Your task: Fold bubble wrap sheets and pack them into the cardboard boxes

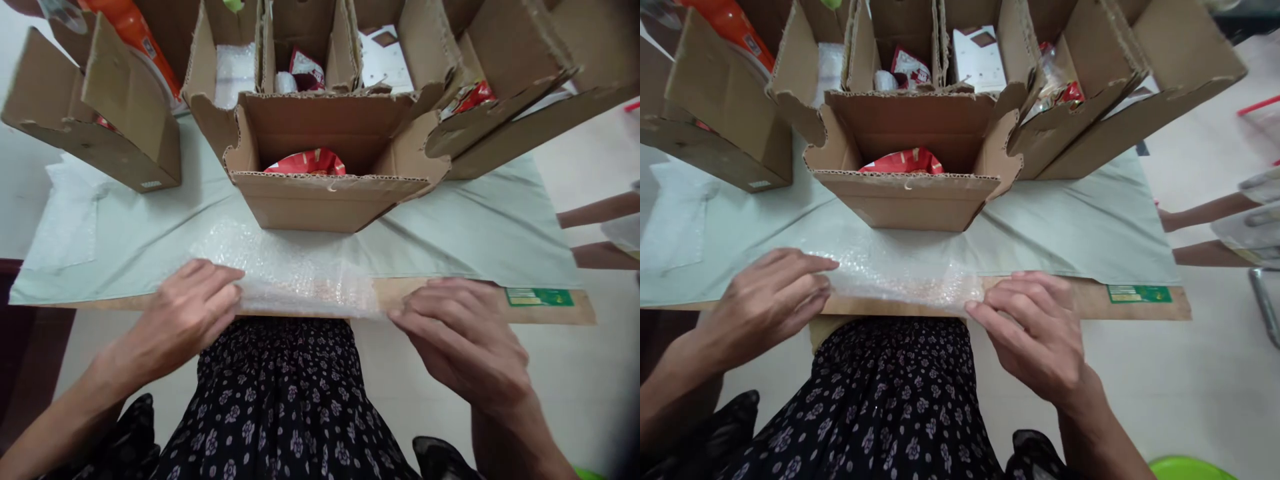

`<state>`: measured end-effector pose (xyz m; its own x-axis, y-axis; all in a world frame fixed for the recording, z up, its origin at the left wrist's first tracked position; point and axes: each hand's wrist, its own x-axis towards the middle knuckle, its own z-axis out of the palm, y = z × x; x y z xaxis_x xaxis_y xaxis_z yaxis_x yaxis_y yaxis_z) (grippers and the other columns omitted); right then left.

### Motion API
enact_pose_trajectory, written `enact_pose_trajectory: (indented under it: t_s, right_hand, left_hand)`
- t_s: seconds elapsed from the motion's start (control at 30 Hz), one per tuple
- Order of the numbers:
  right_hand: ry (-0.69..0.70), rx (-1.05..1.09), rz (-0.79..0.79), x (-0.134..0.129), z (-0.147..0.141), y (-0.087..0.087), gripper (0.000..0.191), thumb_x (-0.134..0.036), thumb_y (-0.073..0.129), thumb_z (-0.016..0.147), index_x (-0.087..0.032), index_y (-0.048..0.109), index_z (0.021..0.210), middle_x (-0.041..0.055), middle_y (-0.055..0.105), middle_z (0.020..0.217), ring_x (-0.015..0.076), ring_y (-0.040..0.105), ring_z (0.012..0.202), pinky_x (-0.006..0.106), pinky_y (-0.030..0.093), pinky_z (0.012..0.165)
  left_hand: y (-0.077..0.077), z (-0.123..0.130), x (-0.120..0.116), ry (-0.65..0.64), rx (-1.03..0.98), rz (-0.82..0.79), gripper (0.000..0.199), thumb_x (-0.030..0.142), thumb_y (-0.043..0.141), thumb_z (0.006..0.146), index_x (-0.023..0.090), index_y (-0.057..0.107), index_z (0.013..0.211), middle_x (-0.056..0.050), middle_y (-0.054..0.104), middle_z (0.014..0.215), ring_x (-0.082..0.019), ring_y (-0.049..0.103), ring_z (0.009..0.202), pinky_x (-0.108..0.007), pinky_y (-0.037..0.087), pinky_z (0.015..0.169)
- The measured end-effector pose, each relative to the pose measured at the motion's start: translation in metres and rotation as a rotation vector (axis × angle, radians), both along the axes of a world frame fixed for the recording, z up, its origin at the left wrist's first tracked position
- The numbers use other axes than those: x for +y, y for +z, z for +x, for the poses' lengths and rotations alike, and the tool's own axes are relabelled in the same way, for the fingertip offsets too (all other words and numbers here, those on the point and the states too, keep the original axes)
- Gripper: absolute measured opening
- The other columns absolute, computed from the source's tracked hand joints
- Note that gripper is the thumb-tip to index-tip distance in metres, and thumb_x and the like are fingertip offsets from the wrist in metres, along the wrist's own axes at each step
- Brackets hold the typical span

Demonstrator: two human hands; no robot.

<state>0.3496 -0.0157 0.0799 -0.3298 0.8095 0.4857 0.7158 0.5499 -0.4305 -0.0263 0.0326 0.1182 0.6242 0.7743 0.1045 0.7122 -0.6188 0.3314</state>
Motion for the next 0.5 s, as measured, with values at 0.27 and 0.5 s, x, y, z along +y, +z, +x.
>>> enact_pose_trajectory:
  t_s: [0.27, 0.5]
  right_hand:
    - [0.252, -0.003, -0.367, -0.012, 0.005, -0.040, 0.022, -0.040, 0.065, 0.102, -0.025, 0.074, 0.114, 0.0043, 0.080, 0.102, 0.0219, 0.074, 0.096, 0.042, 0.058, 0.089]
    - [-0.357, -0.088, -0.414, -0.001, -0.007, -0.084, 0.046, -0.053, 0.056, 0.100, -0.016, 0.073, 0.122, 0.0121, 0.079, 0.102, 0.0278, 0.074, 0.090, 0.043, 0.058, 0.080]
  left_hand:
    - [-0.054, -0.021, -0.035, -0.043, -0.003, -0.475, 0.034, 0.053, 0.077, 0.088, 0.026, 0.077, 0.109, -0.013, 0.073, 0.136, -0.039, 0.068, 0.126, -0.059, 0.055, 0.105]
    - [-0.038, -0.037, -0.022, -0.052, -0.144, -0.669, 0.036, 0.053, 0.054, 0.102, 0.035, 0.080, 0.119, -0.006, 0.073, 0.141, -0.032, 0.065, 0.137, -0.052, 0.051, 0.117]
